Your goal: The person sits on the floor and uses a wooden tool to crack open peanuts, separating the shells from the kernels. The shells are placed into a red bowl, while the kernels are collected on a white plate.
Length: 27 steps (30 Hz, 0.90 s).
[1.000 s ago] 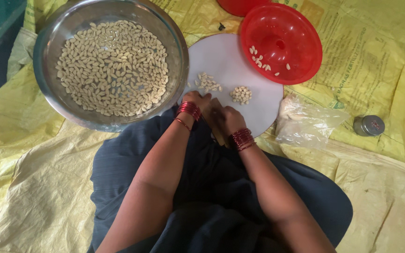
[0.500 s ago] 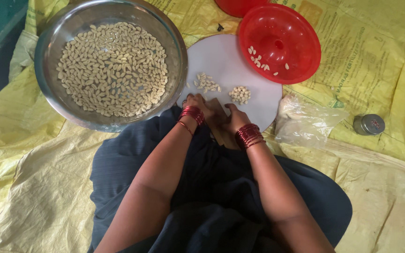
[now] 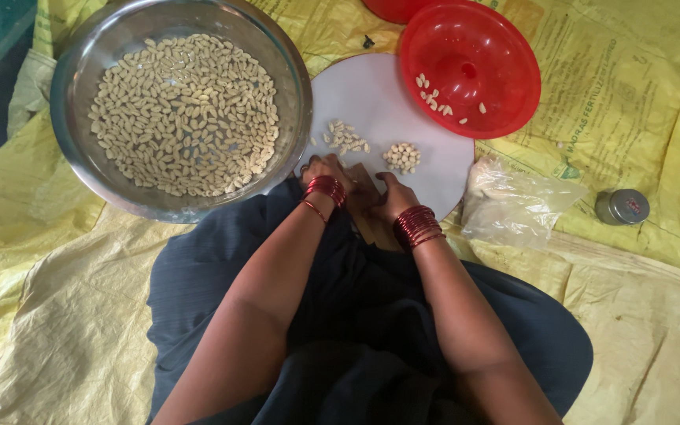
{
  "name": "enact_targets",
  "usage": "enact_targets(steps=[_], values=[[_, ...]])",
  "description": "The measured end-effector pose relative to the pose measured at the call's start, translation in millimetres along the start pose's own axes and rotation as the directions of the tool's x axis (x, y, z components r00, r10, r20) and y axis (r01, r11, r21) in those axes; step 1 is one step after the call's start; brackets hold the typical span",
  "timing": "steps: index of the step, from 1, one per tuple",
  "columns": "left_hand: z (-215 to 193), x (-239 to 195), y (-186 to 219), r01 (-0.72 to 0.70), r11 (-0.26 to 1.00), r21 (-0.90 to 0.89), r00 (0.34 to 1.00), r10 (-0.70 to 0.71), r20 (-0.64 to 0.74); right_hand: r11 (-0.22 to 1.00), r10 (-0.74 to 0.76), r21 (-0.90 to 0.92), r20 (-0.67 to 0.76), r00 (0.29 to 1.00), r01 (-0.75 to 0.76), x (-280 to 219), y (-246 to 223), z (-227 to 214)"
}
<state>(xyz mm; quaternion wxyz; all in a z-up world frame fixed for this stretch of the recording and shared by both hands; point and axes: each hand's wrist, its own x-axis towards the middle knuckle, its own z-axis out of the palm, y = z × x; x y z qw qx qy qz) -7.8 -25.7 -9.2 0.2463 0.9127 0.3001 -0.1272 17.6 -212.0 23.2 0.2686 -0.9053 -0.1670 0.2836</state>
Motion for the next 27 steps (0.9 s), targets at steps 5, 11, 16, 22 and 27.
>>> enact_targets(steps=[5,11,16,22,27], values=[[-15,2,0,-0.005,1.0,0.008,0.993,0.004,0.117,1.0,0.012,0.015,0.01,1.0,-0.013,2,-2,-2],[-27,6,-8,0.026,0.981,-0.193,0.975,0.018,0.219,1.0,0.016,-0.005,0.024,1.0,-0.016,1,-1,-1],[-14,10,-13,-0.071,0.984,-0.162,0.984,0.096,0.151,1.0,0.01,0.005,0.016,1.0,-0.01,-1,-3,-2],[25,11,-15,-0.193,0.98,0.039,0.981,0.193,0.013,0.999,0.019,-0.03,0.004,1.0,-0.019,-5,-9,-3],[41,15,-20,-0.204,0.977,-0.057,0.977,0.199,-0.083,1.0,0.019,-0.002,-0.01,1.0,-0.019,-8,-9,-4]])
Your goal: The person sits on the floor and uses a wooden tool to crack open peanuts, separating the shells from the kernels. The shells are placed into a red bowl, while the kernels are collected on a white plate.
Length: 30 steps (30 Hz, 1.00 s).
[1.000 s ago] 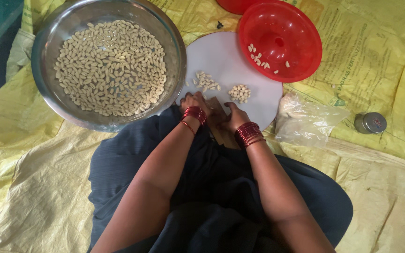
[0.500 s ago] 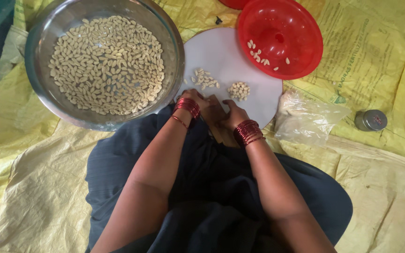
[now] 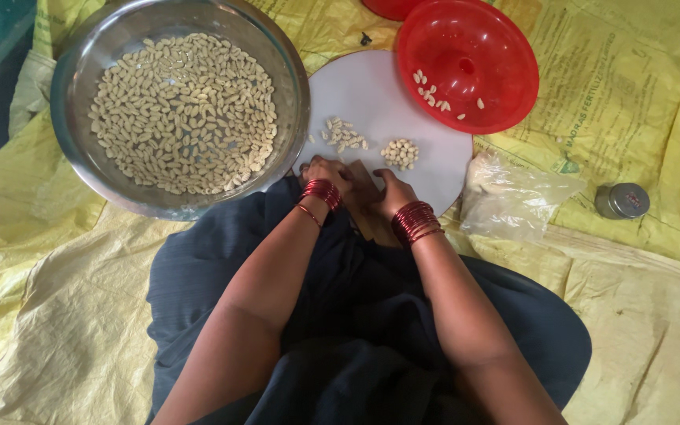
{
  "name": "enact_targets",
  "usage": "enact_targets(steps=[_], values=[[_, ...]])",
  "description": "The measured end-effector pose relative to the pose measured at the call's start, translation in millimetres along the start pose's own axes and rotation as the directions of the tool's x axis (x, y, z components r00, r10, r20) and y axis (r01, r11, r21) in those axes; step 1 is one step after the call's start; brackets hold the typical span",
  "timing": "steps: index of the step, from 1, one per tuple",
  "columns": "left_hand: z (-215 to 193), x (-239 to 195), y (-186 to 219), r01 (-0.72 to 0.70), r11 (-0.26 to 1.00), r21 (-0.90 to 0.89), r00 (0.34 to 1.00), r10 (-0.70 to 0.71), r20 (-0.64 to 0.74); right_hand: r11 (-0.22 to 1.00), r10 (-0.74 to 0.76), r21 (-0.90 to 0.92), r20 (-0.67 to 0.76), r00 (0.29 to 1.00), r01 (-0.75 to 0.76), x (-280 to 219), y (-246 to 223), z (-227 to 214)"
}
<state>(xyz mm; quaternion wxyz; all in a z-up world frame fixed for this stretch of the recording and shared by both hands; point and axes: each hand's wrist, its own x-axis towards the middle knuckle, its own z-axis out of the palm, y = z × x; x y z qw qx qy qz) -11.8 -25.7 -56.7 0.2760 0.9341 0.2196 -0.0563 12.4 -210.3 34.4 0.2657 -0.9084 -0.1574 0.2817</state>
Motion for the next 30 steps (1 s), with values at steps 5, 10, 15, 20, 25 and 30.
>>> enact_targets(steps=[5,10,15,20,25,30], values=[[1,-6,-5,-0.02,0.997,-0.072,1.0,0.019,-0.018,1.0,-0.003,0.007,0.0,1.0,0.003,2,3,2],[6,0,-4,0.053,0.998,0.038,0.998,-0.055,0.029,1.0,-0.023,0.005,-0.003,1.0,0.024,4,8,3],[19,-3,0,0.233,0.972,0.002,0.961,-0.23,-0.155,1.0,-0.007,-0.004,0.003,1.0,0.007,5,8,3],[19,9,2,0.278,0.96,0.019,0.956,-0.274,-0.102,1.0,0.017,-0.006,0.015,1.0,-0.017,7,8,1],[7,18,4,0.242,0.956,0.164,0.966,-0.254,0.056,1.0,0.016,-0.012,0.024,1.0,-0.015,10,11,3],[-6,16,11,0.341,0.935,0.1,0.935,-0.348,0.071,1.0,-0.003,-0.007,0.003,1.0,0.003,10,9,3]])
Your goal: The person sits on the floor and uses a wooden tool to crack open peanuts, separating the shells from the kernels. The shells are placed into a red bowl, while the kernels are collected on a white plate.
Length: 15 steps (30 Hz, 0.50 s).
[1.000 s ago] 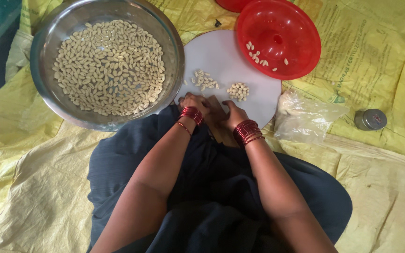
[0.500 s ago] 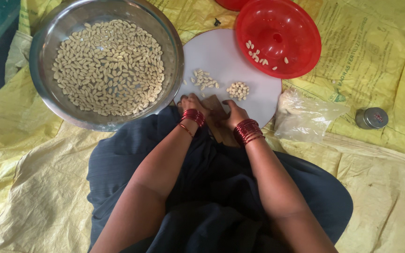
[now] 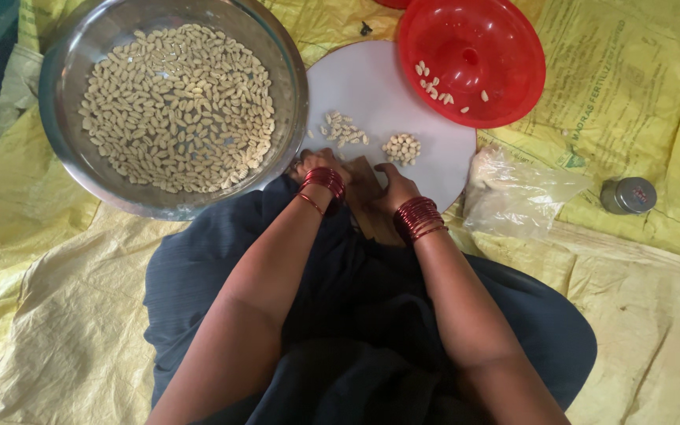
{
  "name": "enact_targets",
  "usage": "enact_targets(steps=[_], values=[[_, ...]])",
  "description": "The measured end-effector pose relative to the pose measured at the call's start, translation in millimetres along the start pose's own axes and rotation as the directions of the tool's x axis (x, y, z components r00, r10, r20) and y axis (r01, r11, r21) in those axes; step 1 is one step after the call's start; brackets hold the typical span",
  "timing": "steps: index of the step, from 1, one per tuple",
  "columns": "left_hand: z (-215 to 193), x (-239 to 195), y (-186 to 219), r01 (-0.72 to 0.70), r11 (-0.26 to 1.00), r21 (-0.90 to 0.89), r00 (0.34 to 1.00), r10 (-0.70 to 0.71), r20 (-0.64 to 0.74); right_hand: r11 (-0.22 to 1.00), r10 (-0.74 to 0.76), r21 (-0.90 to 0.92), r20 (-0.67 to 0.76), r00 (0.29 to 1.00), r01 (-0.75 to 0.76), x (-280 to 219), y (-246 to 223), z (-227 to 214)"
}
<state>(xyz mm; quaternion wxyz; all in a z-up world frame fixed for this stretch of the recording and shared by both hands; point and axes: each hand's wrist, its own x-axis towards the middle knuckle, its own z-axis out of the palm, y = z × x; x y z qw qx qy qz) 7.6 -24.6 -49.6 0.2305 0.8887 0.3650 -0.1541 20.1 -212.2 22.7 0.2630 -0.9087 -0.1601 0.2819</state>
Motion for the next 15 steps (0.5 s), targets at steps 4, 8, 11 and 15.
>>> enact_targets(steps=[4,8,11,15], values=[[-6,2,0,-0.096,0.995,0.036,0.993,0.094,0.067,1.0,0.01,-0.013,0.005,1.0,-0.01,-3,-5,-3],[-13,-5,-2,-0.08,0.993,-0.09,0.995,0.084,0.045,0.999,0.042,0.005,0.04,0.998,-0.043,-7,-9,-6],[-26,-22,-1,-0.044,0.987,-0.155,0.999,0.041,-0.018,0.999,0.046,-0.008,0.034,0.998,-0.046,-7,-12,-6],[-44,-34,2,-0.098,0.994,0.053,0.992,0.093,0.084,0.999,0.046,0.001,0.04,0.998,-0.046,-6,-8,-5]])
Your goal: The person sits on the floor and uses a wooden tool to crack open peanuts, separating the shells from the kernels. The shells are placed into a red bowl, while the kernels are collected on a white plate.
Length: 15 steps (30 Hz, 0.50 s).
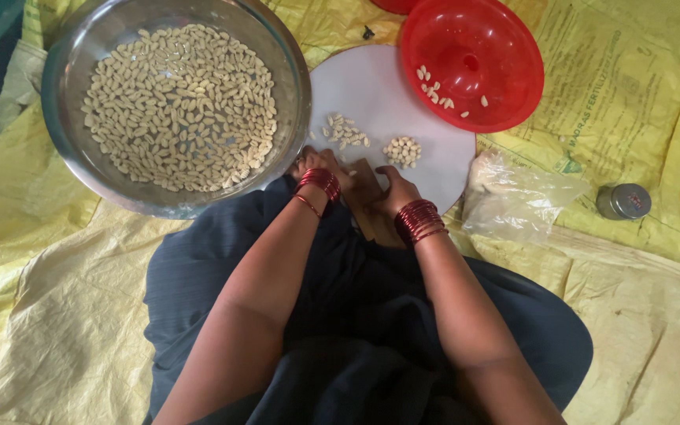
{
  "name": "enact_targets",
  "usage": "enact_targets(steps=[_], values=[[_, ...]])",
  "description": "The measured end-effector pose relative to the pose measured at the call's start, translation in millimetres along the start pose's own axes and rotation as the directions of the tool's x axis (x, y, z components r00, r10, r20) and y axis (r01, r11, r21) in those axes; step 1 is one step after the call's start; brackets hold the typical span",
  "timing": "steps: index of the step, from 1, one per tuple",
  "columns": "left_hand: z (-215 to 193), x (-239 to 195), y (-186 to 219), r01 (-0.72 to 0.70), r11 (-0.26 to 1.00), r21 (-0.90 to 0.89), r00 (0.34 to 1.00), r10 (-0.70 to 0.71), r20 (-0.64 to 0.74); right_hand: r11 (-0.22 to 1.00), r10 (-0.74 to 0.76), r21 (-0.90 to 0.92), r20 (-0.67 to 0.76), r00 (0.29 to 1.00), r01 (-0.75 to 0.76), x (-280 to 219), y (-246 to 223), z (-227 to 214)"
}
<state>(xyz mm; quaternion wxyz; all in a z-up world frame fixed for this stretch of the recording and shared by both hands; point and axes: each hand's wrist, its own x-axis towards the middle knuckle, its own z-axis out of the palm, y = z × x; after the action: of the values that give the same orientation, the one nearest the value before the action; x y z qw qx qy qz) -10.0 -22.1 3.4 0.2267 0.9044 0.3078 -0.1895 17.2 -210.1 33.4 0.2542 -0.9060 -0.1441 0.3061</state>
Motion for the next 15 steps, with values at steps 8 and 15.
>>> enact_targets(steps=[8,15], values=[[11,22,-9,-0.02,0.962,-0.274,0.994,-0.01,-0.109,0.999,-0.043,-0.017,-0.05,0.998,0.043,4,7,2],[11,15,-12,-0.094,0.938,-0.334,0.993,0.067,-0.093,0.973,-0.047,0.216,-0.138,0.989,0.076,12,13,6]])
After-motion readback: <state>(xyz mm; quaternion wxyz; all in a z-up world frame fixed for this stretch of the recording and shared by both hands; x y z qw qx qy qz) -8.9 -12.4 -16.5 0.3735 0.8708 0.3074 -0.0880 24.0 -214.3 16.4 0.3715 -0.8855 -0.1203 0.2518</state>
